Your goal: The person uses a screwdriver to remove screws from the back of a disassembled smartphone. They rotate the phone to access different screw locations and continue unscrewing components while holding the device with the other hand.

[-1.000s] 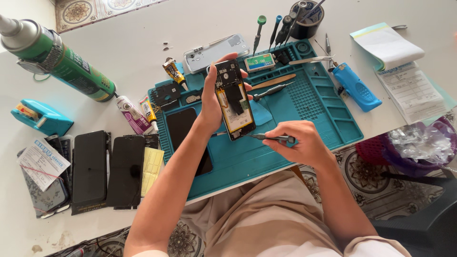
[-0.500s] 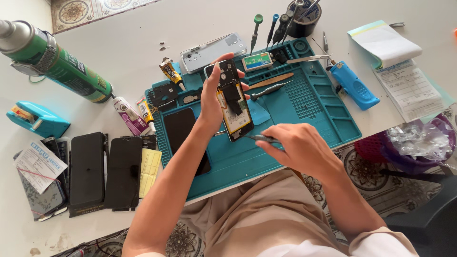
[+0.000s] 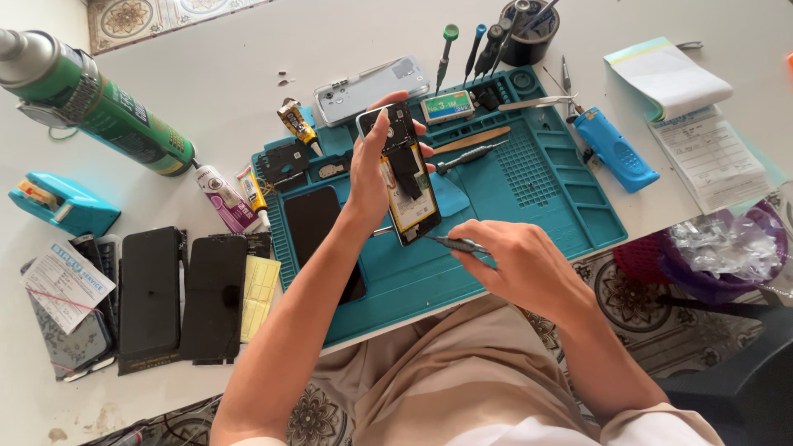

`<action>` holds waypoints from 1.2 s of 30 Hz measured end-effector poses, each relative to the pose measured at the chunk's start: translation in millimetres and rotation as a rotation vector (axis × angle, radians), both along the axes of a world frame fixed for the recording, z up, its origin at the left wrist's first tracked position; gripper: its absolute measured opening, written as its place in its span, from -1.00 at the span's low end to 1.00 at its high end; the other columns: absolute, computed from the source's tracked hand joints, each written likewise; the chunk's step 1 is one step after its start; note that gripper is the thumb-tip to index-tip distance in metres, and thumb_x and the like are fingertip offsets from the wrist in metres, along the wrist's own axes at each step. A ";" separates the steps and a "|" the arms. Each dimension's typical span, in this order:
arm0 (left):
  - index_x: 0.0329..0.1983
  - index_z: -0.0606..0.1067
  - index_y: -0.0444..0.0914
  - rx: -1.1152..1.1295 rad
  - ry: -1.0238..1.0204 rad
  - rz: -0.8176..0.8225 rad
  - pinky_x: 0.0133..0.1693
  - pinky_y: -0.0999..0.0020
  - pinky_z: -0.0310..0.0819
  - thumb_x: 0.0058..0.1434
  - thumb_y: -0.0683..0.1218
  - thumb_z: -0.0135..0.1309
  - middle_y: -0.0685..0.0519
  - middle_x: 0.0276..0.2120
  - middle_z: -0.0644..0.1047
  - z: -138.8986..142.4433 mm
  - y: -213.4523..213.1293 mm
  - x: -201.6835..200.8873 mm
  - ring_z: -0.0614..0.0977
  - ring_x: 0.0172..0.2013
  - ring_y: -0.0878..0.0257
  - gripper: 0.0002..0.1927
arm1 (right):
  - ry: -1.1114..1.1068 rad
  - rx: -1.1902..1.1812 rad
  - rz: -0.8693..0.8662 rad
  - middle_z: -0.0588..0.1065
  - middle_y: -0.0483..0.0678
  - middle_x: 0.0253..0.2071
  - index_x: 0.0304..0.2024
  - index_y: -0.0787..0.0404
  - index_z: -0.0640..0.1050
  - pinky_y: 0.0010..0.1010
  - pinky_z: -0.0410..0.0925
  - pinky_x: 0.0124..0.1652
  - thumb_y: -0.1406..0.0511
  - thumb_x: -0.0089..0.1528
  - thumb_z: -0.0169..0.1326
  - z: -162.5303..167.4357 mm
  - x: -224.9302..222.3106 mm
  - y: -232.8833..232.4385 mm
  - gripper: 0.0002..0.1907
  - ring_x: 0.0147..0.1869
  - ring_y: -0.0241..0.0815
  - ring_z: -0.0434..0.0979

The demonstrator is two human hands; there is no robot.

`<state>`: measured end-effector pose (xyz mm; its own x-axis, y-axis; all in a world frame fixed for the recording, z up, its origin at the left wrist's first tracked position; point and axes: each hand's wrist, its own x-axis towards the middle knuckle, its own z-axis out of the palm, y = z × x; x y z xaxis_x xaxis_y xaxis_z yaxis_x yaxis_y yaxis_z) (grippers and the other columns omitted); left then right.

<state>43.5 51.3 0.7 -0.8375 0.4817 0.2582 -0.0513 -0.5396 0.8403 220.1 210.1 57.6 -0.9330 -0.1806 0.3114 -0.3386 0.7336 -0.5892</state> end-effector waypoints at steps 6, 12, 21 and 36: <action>0.46 0.25 -0.24 -0.027 0.059 0.001 -0.19 0.20 0.74 0.40 0.31 -0.08 -0.04 -0.16 0.55 0.6 0.2 0.4 0.70 -0.19 0.19 -0.26 | -0.036 0.145 -0.126 0.57 0.05 -0.47 -0.36 0.26 0.63 -0.17 0.38 -0.44 0.11 0.20 0.25 -1.2 1.4 -4.5 -0.68 -0.43 0.09 0.56; 0.46 0.23 -0.23 0.005 0.050 -0.016 -0.17 0.20 0.72 0.41 0.31 -0.07 -0.04 -0.14 0.53 1.1 -0.5 1.6 0.68 -0.16 0.19 -0.26 | -0.033 0.134 -0.196 0.59 0.01 -0.46 -0.36 0.21 0.63 -0.20 0.38 -0.43 0.15 0.25 0.26 -5.5 -1.9 -8.7 -0.74 -0.43 0.03 0.58; 0.45 0.25 -0.24 0.005 0.011 -0.012 -0.19 0.19 0.71 0.43 0.30 -0.11 -0.04 -0.16 0.53 1.9 -1.2 0.7 0.68 -0.19 0.19 -0.29 | -0.119 0.272 -0.288 0.60 0.06 -0.47 -0.37 0.19 0.64 -0.18 0.41 -0.34 0.09 0.26 0.24 -18.7 0.0 -9.8 -0.70 -0.38 0.06 0.60; 0.46 0.21 -0.22 0.203 -0.165 -0.063 -0.13 0.10 0.65 0.47 0.22 -0.12 -0.07 -0.12 0.51 10.4 -5.4 2.1 0.64 -0.16 0.14 -0.36 | 0.017 -0.114 -0.058 0.52 -0.03 -0.46 -0.23 0.26 0.61 -0.39 0.36 -0.47 0.26 0.17 0.29 -27.8 -4.1 18.3 -0.78 -0.54 -0.18 0.48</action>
